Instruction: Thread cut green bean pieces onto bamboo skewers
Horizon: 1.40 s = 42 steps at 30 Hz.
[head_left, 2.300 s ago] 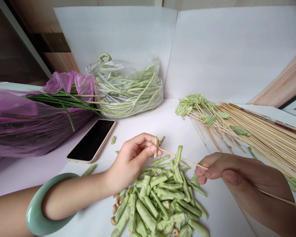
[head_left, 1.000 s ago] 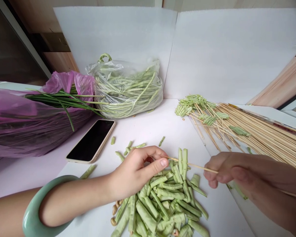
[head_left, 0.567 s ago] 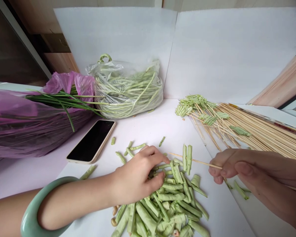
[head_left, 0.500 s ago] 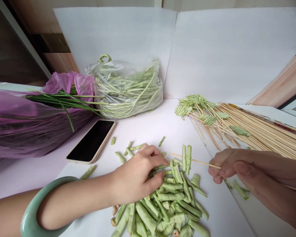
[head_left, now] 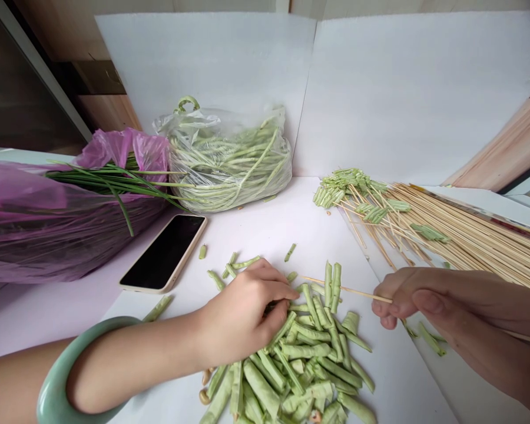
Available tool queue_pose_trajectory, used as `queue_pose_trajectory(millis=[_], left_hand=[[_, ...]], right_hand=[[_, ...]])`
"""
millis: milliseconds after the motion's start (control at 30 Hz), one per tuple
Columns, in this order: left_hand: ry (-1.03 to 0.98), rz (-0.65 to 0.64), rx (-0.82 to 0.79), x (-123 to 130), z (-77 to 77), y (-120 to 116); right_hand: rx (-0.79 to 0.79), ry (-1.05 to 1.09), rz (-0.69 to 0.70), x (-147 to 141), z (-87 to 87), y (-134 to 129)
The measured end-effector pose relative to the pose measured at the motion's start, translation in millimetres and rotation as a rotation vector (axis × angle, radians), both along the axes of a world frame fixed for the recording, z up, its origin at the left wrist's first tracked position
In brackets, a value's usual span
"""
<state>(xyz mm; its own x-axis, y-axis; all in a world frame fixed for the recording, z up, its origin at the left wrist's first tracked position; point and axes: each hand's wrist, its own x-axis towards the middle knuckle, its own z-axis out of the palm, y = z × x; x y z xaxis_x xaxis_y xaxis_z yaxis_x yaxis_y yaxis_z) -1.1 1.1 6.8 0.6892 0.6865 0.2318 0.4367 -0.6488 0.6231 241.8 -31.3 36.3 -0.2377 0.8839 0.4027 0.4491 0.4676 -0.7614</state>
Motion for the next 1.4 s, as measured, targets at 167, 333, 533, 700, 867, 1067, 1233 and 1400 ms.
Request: queue_pose_trajectory(millis=[167,333,533,700,867,1067,1233,1400], left_hand=[[-0.074,0.070,-0.043,0,-1.8,2],[0.039,-0.067,-0.016,-1,1.5,2],[0.083,-0.059,0.023,-1,3.9,-1],[-0.049,0.038,-0.005,-1,1.1,-1],[-0.282,0.324,-0.296,1,-3.4,4],[-0.572,0.381,-0.628,4,-4.3,7],[-0.734,0.378,-0.737,4,-4.8,7],[-0.827,0.320,-0.759,5,-5.8,9]], right_hand=[[0.004,-0.027,-0.026,0,-0.1,0],[0.021,-0.098,-0.039,1,-0.2,0],[0.020,-0.119,-0.015,2,-0.2,2],[0.031,-0.118,-0.017,3,-1.9,2],[0.043,-0.116,-0.010,3,0.0,1],[0.038,-0.113,0.054,-3,-0.2,4],[0.039,-0.095,0.091,-5,-3.2,4],[0.039,-0.066,0.080,-7,-8.0,2]])
